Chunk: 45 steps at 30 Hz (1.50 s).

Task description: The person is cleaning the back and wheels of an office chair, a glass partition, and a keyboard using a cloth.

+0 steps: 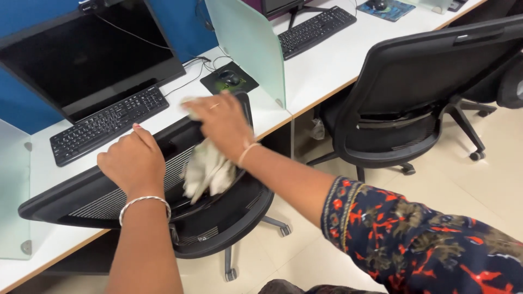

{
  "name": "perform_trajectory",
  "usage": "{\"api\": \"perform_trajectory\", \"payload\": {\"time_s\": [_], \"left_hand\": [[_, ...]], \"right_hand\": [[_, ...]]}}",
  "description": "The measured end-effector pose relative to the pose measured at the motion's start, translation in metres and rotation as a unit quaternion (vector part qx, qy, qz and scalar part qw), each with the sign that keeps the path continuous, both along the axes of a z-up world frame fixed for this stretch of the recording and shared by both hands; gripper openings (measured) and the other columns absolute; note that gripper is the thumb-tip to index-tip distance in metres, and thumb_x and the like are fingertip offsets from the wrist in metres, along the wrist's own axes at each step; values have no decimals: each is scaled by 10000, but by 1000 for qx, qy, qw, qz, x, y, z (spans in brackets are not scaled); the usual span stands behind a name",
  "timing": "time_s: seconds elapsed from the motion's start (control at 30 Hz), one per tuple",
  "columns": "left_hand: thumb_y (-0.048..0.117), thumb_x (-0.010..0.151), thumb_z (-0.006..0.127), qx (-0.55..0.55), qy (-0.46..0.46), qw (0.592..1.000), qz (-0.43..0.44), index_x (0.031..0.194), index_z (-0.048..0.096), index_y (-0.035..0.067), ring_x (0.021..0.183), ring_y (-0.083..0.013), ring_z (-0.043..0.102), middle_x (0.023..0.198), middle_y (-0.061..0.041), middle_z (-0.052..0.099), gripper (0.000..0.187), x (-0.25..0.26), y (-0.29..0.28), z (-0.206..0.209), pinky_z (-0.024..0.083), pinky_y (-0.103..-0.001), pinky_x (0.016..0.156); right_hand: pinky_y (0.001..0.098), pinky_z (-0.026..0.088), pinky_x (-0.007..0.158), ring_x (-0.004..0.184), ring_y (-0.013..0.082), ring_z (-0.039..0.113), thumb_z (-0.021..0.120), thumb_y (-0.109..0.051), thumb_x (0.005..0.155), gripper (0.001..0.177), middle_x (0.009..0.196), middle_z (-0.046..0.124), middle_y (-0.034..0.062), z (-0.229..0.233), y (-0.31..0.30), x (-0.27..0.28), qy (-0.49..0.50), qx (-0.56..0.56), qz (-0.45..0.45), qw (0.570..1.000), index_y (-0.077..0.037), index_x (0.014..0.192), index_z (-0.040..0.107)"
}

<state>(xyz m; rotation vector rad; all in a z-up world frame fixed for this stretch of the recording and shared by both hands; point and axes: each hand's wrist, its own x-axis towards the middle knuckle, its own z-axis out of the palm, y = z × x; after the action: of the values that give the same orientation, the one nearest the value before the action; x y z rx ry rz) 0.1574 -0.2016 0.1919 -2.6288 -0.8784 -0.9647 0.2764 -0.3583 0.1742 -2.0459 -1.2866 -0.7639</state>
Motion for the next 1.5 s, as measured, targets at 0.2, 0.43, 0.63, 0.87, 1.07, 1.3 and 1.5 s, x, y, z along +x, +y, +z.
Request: {"api": "perform_trajectory", "payload": {"time_s": [0.2,0.43,0.63,0.87,1.07,1.3,1.5], "left_hand": [[268,1130,459,16,-17,999,28,637,686,70,544,-306,583,567,-114,631,578,3,-8,-2,400,-441,701],[268,1135,461,18,-47,999,14,667,696,64,627,-315,610,633,-133,652,562,1,-1,-3,419,-456,745],[229,1154,460,-17,-80,996,-30,803,713,49,802,-315,625,792,-117,689,469,-12,-16,-1,410,-461,838],[182,1096,477,-107,-100,977,-153,1315,595,102,1398,-278,424,1388,-72,554,261,-69,18,-32,120,-571,1261],[83,983,472,-94,-48,967,-233,1650,298,141,1620,-244,75,1748,-67,202,692,-105,69,-100,-30,-590,1288],[165,1012,521,77,-22,977,-196,1624,325,218,1601,-213,65,1728,-14,204,645,-106,92,-154,-52,-595,1259],[143,930,505,16,-48,967,-251,1592,374,152,1544,-237,273,1679,-58,305,675,-97,110,-166,98,-638,1256]], "right_hand": [[548,255,1286,1414,293,460,603,33,866,621,1389,580,90,-12,1,2,75,81,-61,992,-214,1431,531],[549,190,1307,1540,276,342,564,19,902,647,1533,498,105,-20,34,-50,22,41,0,999,-208,1500,462],[540,123,1332,1595,255,220,483,-39,997,590,1616,340,84,-55,44,-62,1,-13,19,1000,-171,1565,396],[492,133,1310,1572,230,253,516,-92,989,602,1615,401,63,-97,62,-77,-99,-100,23,990,-182,1573,404],[457,233,1310,1543,195,331,551,-167,989,479,1565,487,41,-124,89,-93,-173,-156,71,970,-162,1467,517],[492,268,1281,1466,251,433,589,-211,935,451,1476,550,45,-142,137,-85,-286,-144,88,943,-104,1372,614],[532,283,1227,1365,253,500,590,-245,924,385,1383,624,67,-134,168,-73,-352,-146,32,924,-84,1261,682]]}}
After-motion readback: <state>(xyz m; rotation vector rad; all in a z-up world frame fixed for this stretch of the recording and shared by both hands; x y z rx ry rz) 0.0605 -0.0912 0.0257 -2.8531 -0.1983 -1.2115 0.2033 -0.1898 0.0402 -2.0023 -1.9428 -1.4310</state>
